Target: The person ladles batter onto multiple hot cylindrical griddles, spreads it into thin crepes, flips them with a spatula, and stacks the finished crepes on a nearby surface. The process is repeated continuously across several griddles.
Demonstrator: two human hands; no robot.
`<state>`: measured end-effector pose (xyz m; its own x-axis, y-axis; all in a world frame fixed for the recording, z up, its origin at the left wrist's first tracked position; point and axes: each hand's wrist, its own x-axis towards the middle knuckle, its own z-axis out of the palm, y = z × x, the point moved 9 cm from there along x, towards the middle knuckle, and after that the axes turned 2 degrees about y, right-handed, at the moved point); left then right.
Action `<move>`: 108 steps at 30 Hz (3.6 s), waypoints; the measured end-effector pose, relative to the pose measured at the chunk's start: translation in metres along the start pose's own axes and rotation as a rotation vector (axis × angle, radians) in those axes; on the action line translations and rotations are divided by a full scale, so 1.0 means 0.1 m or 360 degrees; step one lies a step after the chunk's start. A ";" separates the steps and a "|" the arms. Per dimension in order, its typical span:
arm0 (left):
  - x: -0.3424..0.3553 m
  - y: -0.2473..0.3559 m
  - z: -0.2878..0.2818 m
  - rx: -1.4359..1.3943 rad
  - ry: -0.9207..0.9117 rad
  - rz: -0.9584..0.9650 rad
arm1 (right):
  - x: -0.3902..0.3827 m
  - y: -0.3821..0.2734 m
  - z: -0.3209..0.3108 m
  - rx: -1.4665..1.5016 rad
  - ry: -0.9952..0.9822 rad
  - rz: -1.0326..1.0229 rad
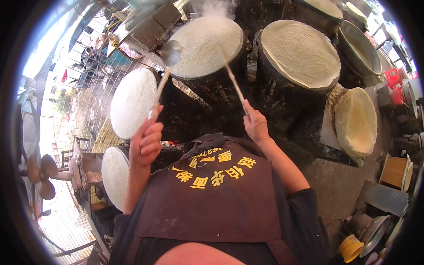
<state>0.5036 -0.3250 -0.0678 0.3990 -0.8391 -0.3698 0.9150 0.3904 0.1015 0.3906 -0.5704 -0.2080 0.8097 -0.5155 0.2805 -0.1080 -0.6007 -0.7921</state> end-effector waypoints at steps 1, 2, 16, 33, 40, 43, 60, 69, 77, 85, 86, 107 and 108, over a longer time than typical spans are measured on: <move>-0.17 0.02 0.01 0.0121 -0.0041 0.0098 | -0.04 0.02 0.10 -0.0116 -0.0098 -0.0016; -0.31 0.02 0.02 0.0077 -0.0039 0.0100 | -0.12 -0.07 0.24 -0.0175 -0.0290 -0.0060; -0.82 0.08 -0.41 -0.0051 0.0062 0.0072 | 0.04 -0.34 0.47 -0.0424 -0.0334 -0.0239; -0.15 -0.34 -0.31 0.0166 0.0042 -0.0089 | 0.31 -1.36 -0.19 -0.0021 -0.0198 -0.0578; 0.57 -0.91 -0.32 0.0830 0.0552 0.0021 | 0.26 -1.69 -0.38 0.0226 -0.0840 -0.1031; 0.75 -1.20 -0.12 0.0587 0.0612 0.0103 | 0.68 -0.78 -1.06 0.0627 -0.0658 -0.0333; 1.14 -1.86 0.45 0.0164 0.0453 0.0418 | 1.26 1.29 -2.84 -0.0728 -0.0028 -0.1043; 0.97 -1.77 0.50 0.0244 0.0398 0.0525 | 2.13 0.83 -3.21 -0.0797 0.0007 -0.1066; 0.46 -1.65 0.51 0.0332 0.0428 0.0671 | 2.06 0.12 -3.63 -0.0704 0.0281 -0.0994; 0.01 -1.59 0.61 0.0440 0.0286 0.0685 | 1.87 -0.38 -4.23 -0.0698 0.0016 -0.0401; 0.01 -1.60 0.62 0.0466 0.0230 0.0655 | 1.80 -0.46 -4.44 -0.0648 0.0152 -0.0399; 0.51 -2.60 0.95 0.0596 -0.0031 0.0282 | -2.68 4.90 -6.34 0.1356 0.1914 0.1163; 0.53 -2.68 0.97 0.0586 -0.0021 0.0287 | -2.74 5.00 -6.16 0.1277 0.1946 0.1240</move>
<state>0.2855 -0.5107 -0.0251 0.5537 -0.7751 -0.3043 0.7894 0.3722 0.4883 -0.2403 -1.1060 -0.3465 -0.2375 -0.8996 -0.3666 0.3762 0.2628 -0.8885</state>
